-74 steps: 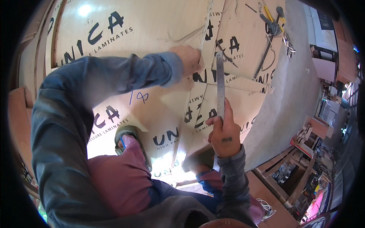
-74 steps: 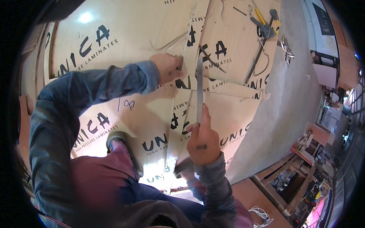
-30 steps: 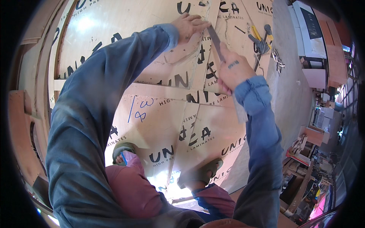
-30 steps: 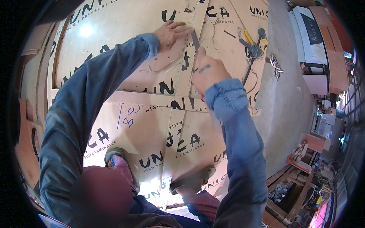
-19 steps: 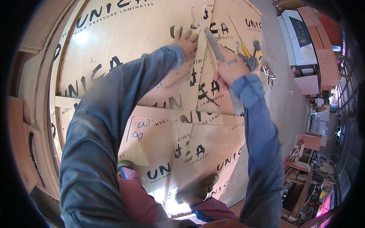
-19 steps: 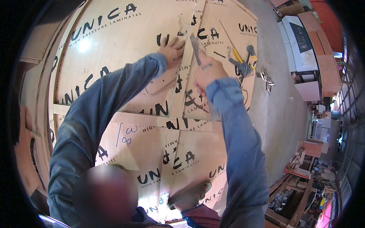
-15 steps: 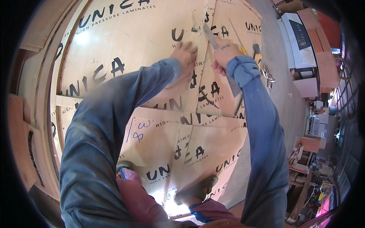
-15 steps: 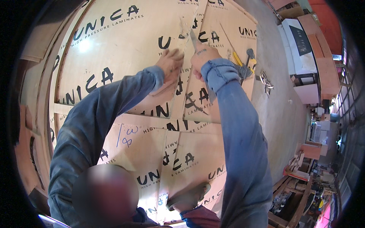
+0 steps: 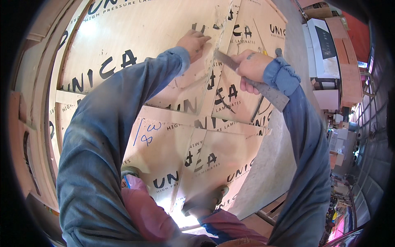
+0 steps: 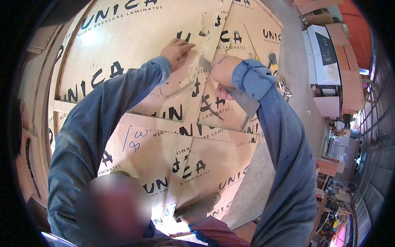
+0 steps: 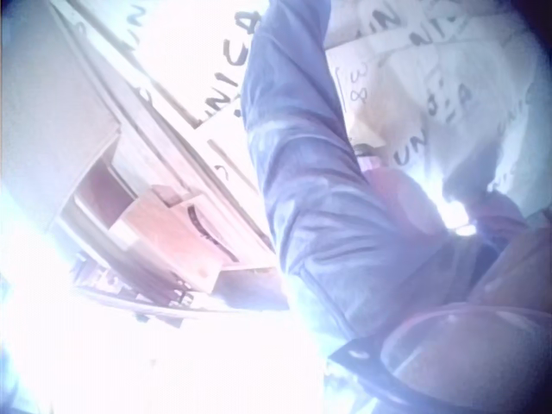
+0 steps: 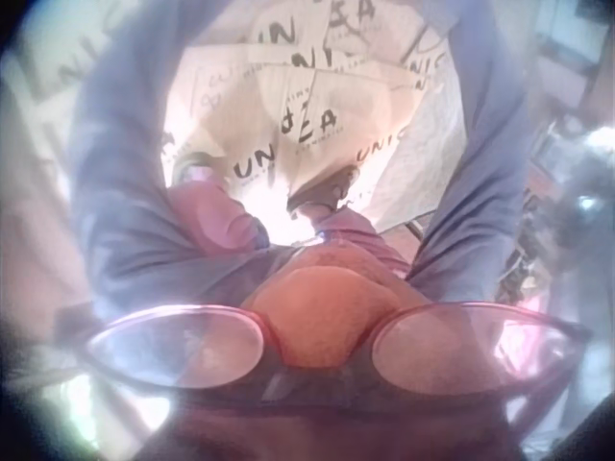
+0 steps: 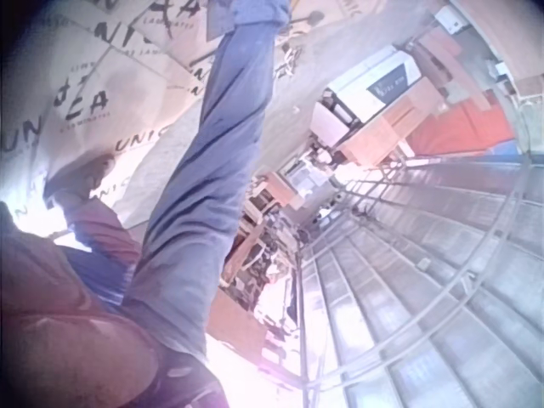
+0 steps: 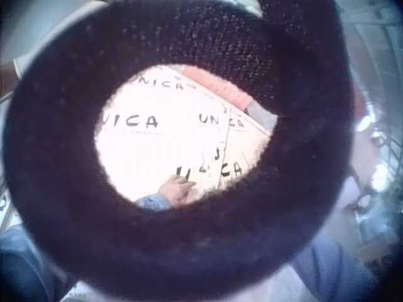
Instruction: The person uses a hand saw to cut a large sheet of laminate flooring on the floor. They hold the sheet steady with one hand and saw along a marked line with the other, then separate the cut piece.
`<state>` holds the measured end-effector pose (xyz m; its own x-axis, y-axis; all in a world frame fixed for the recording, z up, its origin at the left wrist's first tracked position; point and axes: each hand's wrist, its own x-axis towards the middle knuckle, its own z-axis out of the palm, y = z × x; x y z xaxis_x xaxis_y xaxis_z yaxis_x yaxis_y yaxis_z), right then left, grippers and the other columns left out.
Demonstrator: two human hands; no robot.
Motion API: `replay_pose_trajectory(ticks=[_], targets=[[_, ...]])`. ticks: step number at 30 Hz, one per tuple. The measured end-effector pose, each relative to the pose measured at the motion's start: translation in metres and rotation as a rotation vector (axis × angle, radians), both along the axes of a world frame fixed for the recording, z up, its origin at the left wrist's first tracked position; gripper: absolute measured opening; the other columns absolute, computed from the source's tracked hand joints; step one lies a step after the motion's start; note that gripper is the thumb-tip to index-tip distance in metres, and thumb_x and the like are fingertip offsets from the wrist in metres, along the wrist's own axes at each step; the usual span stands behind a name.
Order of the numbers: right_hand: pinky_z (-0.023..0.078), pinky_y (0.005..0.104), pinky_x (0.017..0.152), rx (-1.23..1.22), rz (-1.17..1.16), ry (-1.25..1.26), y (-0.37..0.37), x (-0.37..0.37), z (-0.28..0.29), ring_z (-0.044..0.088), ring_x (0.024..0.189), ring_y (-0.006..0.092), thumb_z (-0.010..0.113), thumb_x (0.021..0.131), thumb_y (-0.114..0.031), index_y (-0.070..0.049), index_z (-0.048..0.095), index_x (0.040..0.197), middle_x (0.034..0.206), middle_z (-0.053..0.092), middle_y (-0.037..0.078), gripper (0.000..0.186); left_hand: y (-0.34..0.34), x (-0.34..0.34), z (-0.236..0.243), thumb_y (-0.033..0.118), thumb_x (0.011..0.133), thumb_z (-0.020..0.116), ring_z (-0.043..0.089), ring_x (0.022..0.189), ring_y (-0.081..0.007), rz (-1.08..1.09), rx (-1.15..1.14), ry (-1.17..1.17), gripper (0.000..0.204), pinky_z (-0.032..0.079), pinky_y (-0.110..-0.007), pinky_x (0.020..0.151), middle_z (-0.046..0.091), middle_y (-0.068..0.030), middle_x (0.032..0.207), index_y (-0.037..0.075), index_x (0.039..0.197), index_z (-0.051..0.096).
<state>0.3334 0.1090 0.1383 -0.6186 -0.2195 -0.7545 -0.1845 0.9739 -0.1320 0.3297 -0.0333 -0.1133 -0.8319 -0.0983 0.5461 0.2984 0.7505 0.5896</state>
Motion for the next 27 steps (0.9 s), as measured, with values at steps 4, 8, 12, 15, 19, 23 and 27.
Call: replay_pose_trajectory(ticks=[4,8,12,15,19,23,27], targets=[[0.049,0.0383,0.04,-0.048,0.049,-0.062,-0.004,-0.011,-0.002,0.062,0.045,0.0265,0.04,0.088,-0.002,0.011,0.053,0.081,0.065,0.065,0.022,0.019,0.008,-0.02,0.016,0.008,0.085,0.059,0.049,0.115,-0.03,-0.002,-0.138,-0.154,0.042,0.044,-0.043,0.093,0.061,-0.0047,0.123,0.016,0.126,0.062],[0.049,0.0392,0.039,0.014,-0.005,-0.054,-0.008,0.0,-0.007,0.062,0.045,0.0271,0.041,0.087,0.0,0.01,0.052,0.079,0.065,0.064,0.024,0.017,0.012,-0.025,0.027,0.011,0.084,0.063,0.048,0.119,-0.0267,-0.101,-0.262,-0.211,0.041,0.04,-0.046,0.095,0.061,0.0002,0.124,0.021,0.123,0.065],[0.049,0.038,0.04,0.094,-0.02,-0.147,0.002,0.029,0.001,0.061,0.047,0.0234,0.04,0.087,0.002,0.008,0.055,0.085,0.064,0.063,0.018,0.016,0.016,-0.005,0.014,0.013,0.081,0.066,0.047,0.122,-0.0252,-0.213,-0.37,-0.178,0.038,0.038,-0.048,0.097,0.061,0.0021,0.123,0.022,0.118,0.068],[0.049,0.0348,0.039,-0.009,-0.044,-0.241,0.019,0.052,0.015,0.06,0.045,0.0194,0.037,0.091,-0.001,0.0,0.046,0.118,0.063,0.062,0.012,0.029,0.012,-0.009,0.004,0.015,0.078,0.068,0.045,0.125,-0.0262,-0.199,-0.327,-0.184,0.035,0.036,-0.049,0.1,0.06,0.0019,0.123,0.019,0.113,0.069],[0.048,0.0356,0.04,0.063,0.087,-0.1,0.022,0.071,0.048,0.06,0.047,0.0202,0.038,0.089,0.001,0.001,0.049,0.126,0.065,0.062,0.012,0.039,0.021,0.004,-0.001,0.018,0.078,0.07,0.044,0.125,-0.0287,-0.172,-0.29,-0.109,0.03,0.035,-0.048,0.103,0.06,-0.001,0.124,0.015,0.108,0.069],[0.048,0.0343,0.04,-0.027,0.016,0.052,0.032,0.058,0.049,0.059,0.045,0.0191,0.037,0.09,-0.002,-0.004,0.036,0.14,0.065,0.062,0.013,0.05,0.053,0.028,0.005,0.021,0.079,0.07,0.046,0.122,-0.0298,-0.09,-0.124,-0.113,0.019,0.034,-0.047,0.103,0.061,-0.0046,0.12,0.012,0.095,0.072],[0.048,0.0334,0.04,-0.081,-0.019,0.094,0.019,0.036,0.023,0.057,0.045,0.0185,0.035,0.093,-0.006,-0.008,0.033,0.141,0.065,0.061,0.013,0.049,0.065,0.049,0.021,0.019,0.078,0.069,0.049,0.114,-0.0301,-0.011,0.041,-0.254,0.012,0.038,-0.046,0.099,0.063,-0.0074,0.11,0.009,0.083,0.072]])
